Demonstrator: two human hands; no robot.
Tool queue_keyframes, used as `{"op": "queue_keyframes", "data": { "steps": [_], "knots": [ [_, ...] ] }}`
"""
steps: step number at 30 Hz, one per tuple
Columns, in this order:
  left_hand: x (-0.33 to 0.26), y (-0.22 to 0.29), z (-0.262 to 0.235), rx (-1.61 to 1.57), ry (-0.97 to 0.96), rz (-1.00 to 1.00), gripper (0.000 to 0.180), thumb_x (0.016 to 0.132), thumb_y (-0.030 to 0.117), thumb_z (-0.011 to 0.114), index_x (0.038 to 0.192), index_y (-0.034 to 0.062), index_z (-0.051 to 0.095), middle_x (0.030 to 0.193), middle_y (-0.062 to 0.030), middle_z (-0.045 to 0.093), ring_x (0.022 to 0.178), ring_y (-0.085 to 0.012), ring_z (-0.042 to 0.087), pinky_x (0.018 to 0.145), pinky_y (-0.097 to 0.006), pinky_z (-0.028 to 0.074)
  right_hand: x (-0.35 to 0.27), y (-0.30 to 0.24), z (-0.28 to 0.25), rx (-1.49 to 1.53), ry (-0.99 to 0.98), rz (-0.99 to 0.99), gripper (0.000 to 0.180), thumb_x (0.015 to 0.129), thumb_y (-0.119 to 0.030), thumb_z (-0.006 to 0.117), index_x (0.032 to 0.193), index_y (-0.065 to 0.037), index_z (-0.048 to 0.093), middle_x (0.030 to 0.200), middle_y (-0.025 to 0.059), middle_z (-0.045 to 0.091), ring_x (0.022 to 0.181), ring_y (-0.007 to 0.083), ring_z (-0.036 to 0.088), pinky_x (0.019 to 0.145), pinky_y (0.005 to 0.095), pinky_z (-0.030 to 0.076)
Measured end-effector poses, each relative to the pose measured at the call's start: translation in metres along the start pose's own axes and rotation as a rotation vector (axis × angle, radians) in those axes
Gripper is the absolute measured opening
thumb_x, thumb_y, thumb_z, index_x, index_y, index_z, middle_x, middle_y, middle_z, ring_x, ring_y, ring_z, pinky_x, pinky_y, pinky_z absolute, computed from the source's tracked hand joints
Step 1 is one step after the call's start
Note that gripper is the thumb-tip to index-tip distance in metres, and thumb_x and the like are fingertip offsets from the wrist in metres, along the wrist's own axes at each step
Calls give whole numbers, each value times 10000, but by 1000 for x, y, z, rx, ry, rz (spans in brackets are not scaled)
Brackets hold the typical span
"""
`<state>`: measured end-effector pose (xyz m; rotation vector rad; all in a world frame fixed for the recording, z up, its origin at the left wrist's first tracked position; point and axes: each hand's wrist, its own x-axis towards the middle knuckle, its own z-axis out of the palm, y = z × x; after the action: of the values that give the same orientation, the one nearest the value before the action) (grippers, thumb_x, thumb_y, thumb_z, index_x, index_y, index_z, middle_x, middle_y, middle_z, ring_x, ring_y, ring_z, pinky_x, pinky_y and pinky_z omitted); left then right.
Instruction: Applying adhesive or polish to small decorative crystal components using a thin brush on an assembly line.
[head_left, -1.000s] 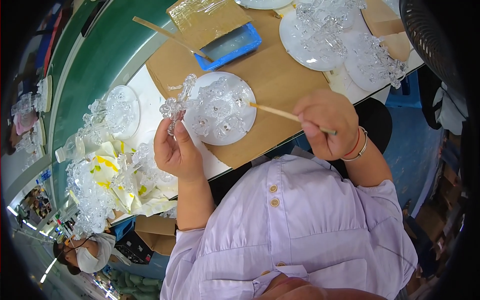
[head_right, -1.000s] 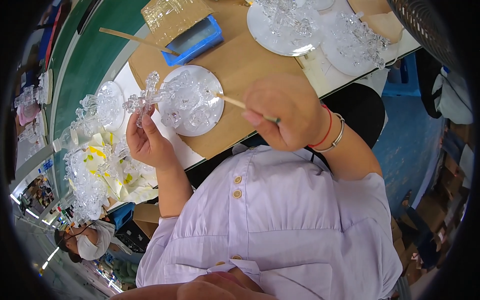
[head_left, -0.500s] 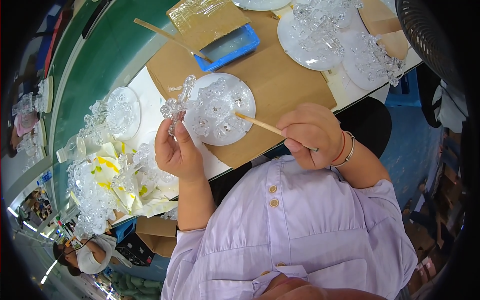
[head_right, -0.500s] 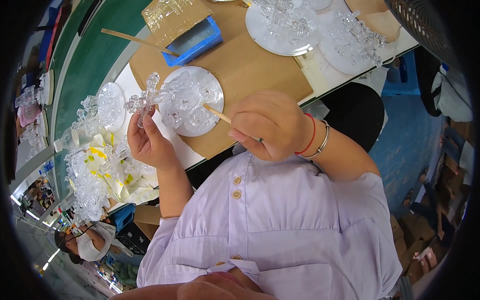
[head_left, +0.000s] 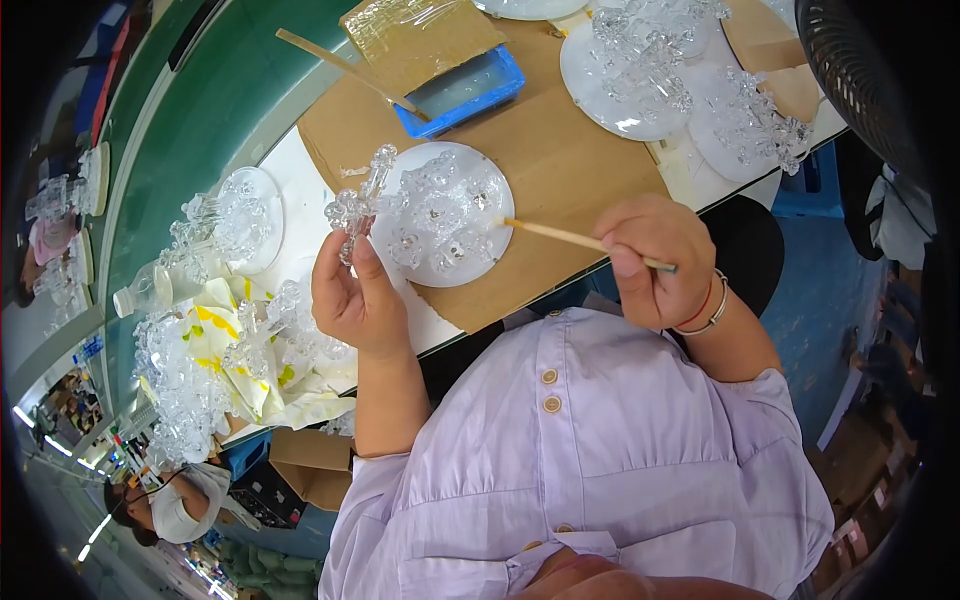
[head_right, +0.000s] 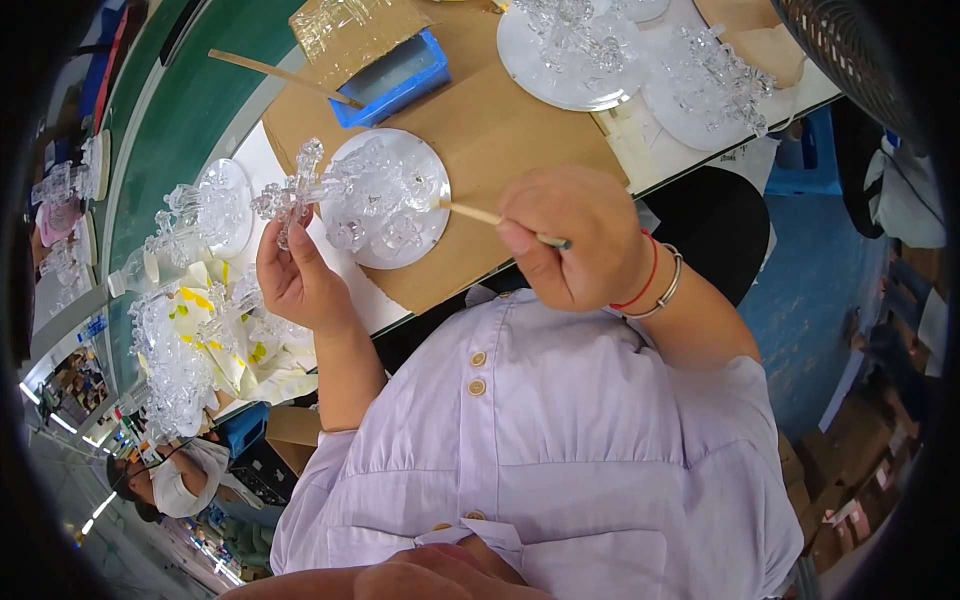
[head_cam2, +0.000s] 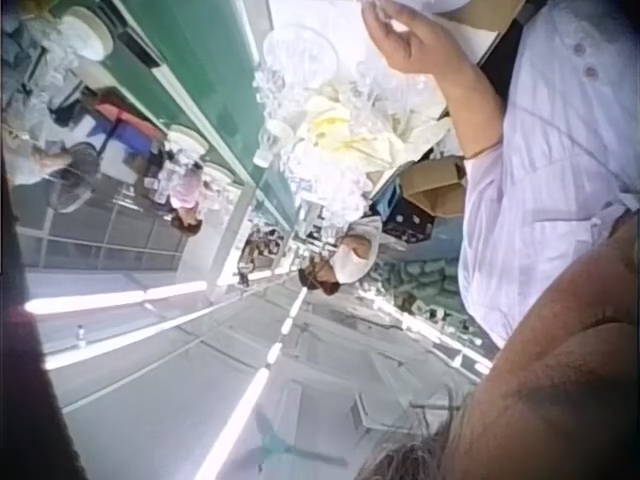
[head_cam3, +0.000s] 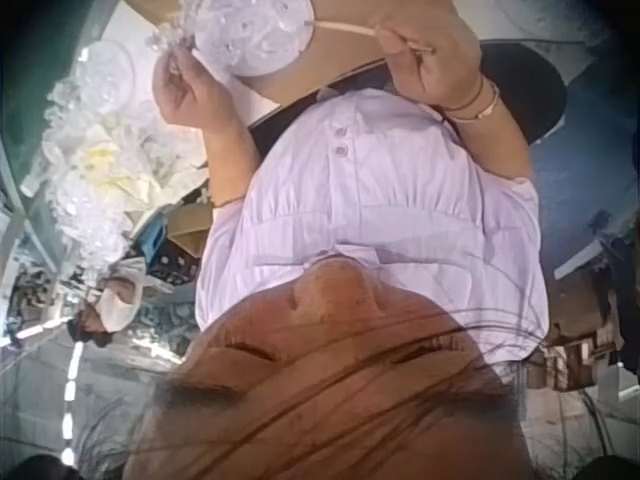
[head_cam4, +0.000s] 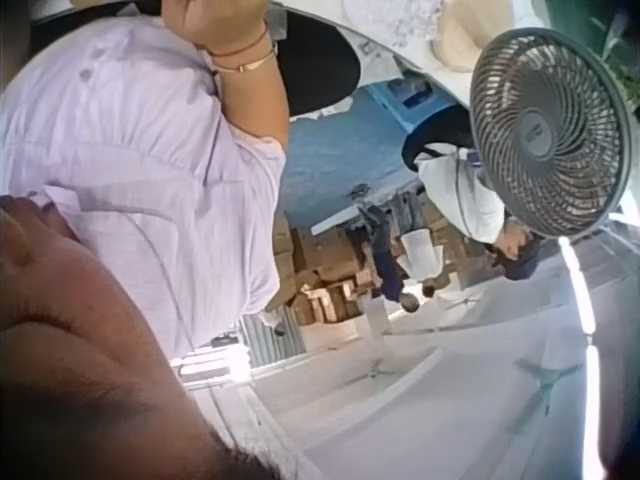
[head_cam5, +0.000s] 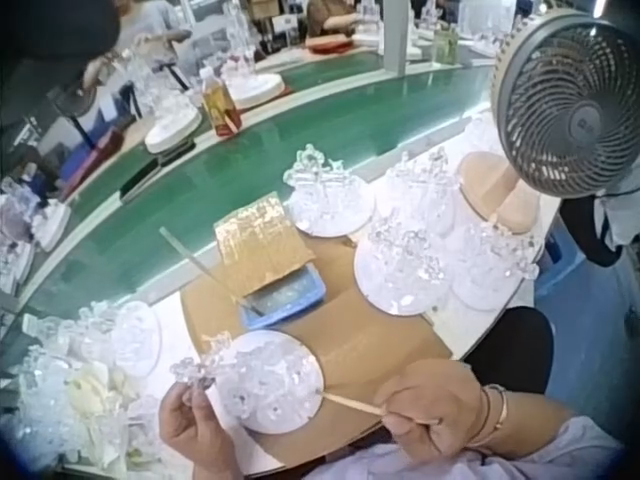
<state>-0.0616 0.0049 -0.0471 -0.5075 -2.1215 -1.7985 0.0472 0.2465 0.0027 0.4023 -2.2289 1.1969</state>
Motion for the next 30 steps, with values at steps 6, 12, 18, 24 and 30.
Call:
{"op": "queue_keyframes", "data": {
  "steps": [6, 12, 18, 24, 30],
  "knots": [
    [2, 3, 0, -8, 5, 3, 216, 899, -11, 589, 1101, -83, 563, 1019, -196, 660, 933, -240, 655, 872, -343, 509, 1, -1, 3, -17, 24, -26, 35, 858, -14, 538, 889, -14, 523, 761, 129, 619, 565, 243, 568, 521, 315, 452],
    [3, 4, 3, -6, 5, 4, 215, 903, -5, 586, 1102, -83, 563, 1023, -196, 659, 933, -235, 658, 864, -329, 515, -8, -8, 8, -7, -25, -43, 66, 828, -1, 557, 884, -25, 534, 783, 119, 617, 564, 246, 557, 517, 315, 445],
    [6, 13, 2, 43, -15, -20, 222, 907, 20, 588, 1102, -84, 572, 984, -171, 677, 909, -215, 672, 835, -299, 516, -14, -15, 13, -50, -6, -96, 81, 816, -2, 571, 879, -36, 535, 800, 117, 618, 564, 246, 549, 509, 326, 437],
    [11, 33, -4, 261, -57, -31, 181, 887, 84, 639, 1011, -46, 654, 869, -114, 705, 770, -160, 685, 699, -246, 515, -17, -23, 16, -75, -4, -104, 75, 825, 14, 563, 881, -27, 535, 788, 122, 623, 606, 261, 590, 543, 329, 470],
    [1, 42, -16, 489, -98, 73, 228, 825, 117, 706, 1003, -20, 670, 828, -129, 699, 703, -174, 673, 654, -263, 514, -14, -16, 10, -166, 78, -102, 62, 842, 16, 559, 893, -13, 541, 769, 125, 623, 617, 276, 607, 567, 329, 485]
  ]
}}
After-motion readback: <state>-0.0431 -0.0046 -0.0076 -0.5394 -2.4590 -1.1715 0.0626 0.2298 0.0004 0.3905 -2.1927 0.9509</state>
